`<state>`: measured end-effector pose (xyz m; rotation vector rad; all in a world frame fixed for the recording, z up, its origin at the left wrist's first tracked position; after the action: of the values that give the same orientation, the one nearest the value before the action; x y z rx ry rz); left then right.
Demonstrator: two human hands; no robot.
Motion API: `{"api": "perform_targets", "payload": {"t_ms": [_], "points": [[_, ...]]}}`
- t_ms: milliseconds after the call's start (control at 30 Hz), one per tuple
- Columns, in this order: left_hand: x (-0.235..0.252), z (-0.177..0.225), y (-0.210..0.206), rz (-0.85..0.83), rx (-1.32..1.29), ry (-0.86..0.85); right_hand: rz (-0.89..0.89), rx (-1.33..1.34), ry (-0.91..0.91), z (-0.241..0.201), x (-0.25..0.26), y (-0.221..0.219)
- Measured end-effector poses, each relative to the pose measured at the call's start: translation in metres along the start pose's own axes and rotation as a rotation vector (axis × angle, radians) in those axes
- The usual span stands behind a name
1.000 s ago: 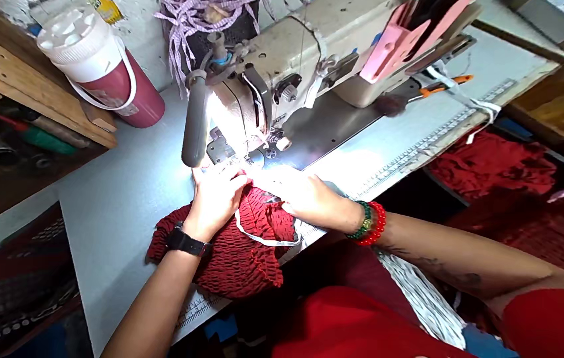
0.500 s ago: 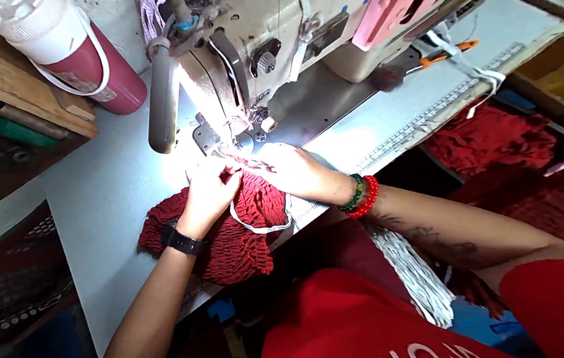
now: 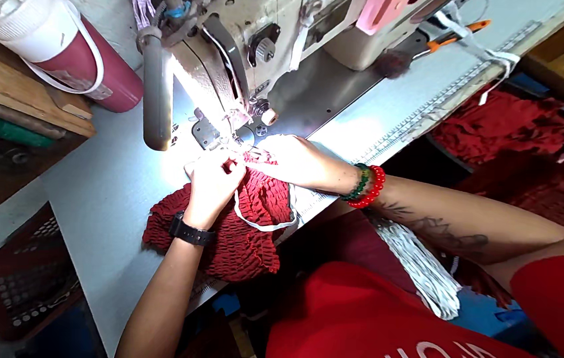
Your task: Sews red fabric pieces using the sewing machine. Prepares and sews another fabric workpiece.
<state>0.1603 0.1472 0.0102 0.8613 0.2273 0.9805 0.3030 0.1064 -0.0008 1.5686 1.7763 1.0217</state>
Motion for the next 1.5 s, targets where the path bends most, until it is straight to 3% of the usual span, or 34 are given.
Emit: {"api": "perform_targets", "payload": {"t_ms": [400,600,1100,1300,1400,1500], "points": [[0.014,-0.006,-0.002,-0.206,-0.056,-0.065,0.031,0.073,0.041,-0.003,-0.001,0.002],[0.018,-0.011,-0.001,-0.233,-0.102,-0.102,0.171,0.102,0.102,-0.013,-0.013,0.013],[0.002,0.021,-0.001,-0.202,0.323,-0.425,0.210,-0.316,0.374,-0.037,-0.034,0.004],[-0.032,0.035,-0.007,-0.150,0.501,-0.187,0.205,-0.433,0.408,-0.047,-0.041,-0.003],[-0.027,0.010,0.001,-0.063,0.364,-0.195,0.117,-0.412,0.347,-0.046,-0.034,-0.007],[0.004,-0.011,0.005,-0.089,0.279,-0.238,-0.002,-0.397,0.240,-0.039,-0.014,-0.010]]}}
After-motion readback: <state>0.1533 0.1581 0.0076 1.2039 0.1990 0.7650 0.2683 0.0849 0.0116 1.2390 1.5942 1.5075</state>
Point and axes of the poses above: each hand's wrist, its own x-axis towards the middle knuckle, its own y-axis out of the back of the hand, z = x × y, the point moved 9 cm from there along x, towards the middle knuckle, and after that the axes turned 7 degrees about -x, right-handed, at the moved point
